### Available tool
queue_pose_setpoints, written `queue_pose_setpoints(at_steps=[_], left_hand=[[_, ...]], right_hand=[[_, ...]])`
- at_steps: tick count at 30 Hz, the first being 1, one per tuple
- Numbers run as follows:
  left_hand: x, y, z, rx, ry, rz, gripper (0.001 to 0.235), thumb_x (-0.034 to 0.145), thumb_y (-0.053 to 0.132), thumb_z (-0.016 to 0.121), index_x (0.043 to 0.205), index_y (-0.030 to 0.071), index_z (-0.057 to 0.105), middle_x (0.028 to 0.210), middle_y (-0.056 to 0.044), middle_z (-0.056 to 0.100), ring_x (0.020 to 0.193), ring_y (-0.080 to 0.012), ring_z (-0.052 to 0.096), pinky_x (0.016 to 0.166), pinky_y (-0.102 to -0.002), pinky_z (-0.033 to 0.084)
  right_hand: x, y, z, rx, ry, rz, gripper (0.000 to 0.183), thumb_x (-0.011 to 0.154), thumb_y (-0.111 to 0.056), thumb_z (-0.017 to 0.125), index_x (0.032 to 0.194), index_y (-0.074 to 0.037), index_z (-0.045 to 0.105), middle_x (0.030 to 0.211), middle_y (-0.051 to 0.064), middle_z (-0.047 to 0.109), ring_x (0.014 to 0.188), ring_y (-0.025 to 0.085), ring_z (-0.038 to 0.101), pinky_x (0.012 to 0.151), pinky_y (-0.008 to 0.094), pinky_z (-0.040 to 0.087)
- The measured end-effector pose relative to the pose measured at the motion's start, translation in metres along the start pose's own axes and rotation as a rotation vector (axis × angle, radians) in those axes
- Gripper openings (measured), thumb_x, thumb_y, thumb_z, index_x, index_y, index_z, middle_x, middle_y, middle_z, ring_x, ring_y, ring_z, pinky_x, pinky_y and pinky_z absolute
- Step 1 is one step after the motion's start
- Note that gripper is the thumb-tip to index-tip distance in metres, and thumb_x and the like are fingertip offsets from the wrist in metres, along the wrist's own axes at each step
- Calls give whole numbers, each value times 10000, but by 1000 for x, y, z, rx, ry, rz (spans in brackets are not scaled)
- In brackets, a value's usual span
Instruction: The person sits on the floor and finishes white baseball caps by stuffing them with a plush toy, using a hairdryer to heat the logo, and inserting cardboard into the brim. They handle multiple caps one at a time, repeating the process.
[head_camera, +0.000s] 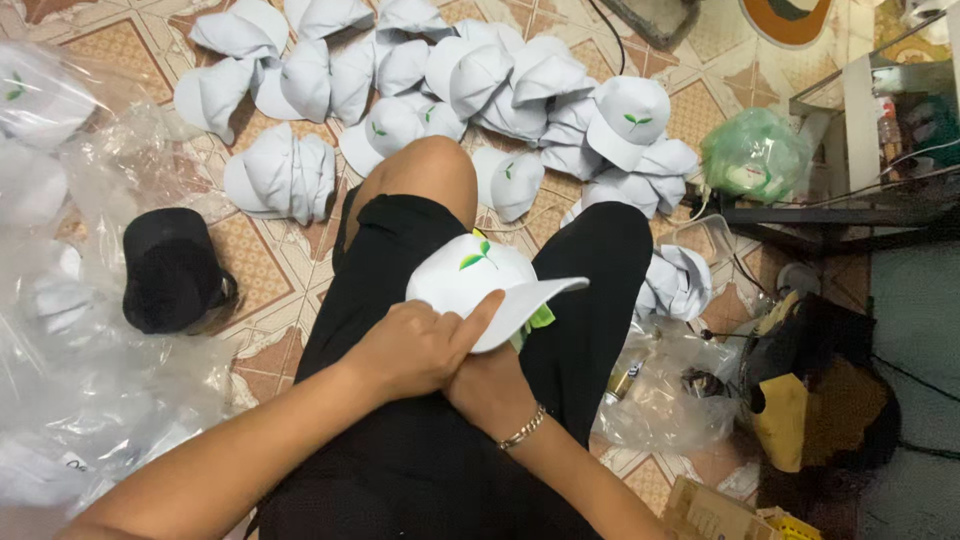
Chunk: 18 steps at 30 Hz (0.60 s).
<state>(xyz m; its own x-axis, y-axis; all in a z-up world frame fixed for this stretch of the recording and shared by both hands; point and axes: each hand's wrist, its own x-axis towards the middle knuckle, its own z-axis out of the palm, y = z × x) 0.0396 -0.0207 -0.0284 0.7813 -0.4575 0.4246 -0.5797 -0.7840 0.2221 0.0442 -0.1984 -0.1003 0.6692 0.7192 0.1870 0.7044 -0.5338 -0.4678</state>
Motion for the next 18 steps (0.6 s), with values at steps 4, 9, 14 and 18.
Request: queue_pose_setpoints(at_steps=[4, 9, 14, 18], left_hand=[[-24, 3, -17, -22, 208, 158, 548, 849, 167, 633, 1390, 82, 652, 618, 40, 426, 502, -117, 452, 496, -294, 420], [-55, -1, -31, 58, 242, 111, 473, 869, 145, 624, 1332, 207, 704, 661, 52, 393, 542, -99, 437, 537, -277, 392], [-62, 5, -34, -127, 204, 51, 417, 877, 211, 642, 1273, 320, 720, 660, 44, 418, 529, -115, 434, 520, -284, 380], [-60, 7, -34, -185, 143, 71, 424, 866, 189, 662, 1252, 348, 737, 648, 31, 422, 535, -123, 463, 512, -294, 400]], right_hand=[[-39, 26, -18, 1548, 248, 469, 524, 774, -226, 814, 1263, -180, 631, 1166, 41, 716, 1019, 163, 707, 863, 382, 597], [-79, 21, -58, 482, 243, 181, 654, 833, -269, 785, 1369, -76, 465, 1324, 158, 527, 1205, 247, 563, 992, 413, 511], [-40, 16, -55, 381, 536, 114, 816, 892, -312, 756, 1476, 28, 298, 1482, 276, 338, 1390, 332, 418, 1121, 445, 424], [-15, 26, -47, 941, 353, 322, 519, 1043, -163, 542, 1520, -19, 396, 1548, 190, 470, 1406, 296, 502, 1181, 448, 434]])
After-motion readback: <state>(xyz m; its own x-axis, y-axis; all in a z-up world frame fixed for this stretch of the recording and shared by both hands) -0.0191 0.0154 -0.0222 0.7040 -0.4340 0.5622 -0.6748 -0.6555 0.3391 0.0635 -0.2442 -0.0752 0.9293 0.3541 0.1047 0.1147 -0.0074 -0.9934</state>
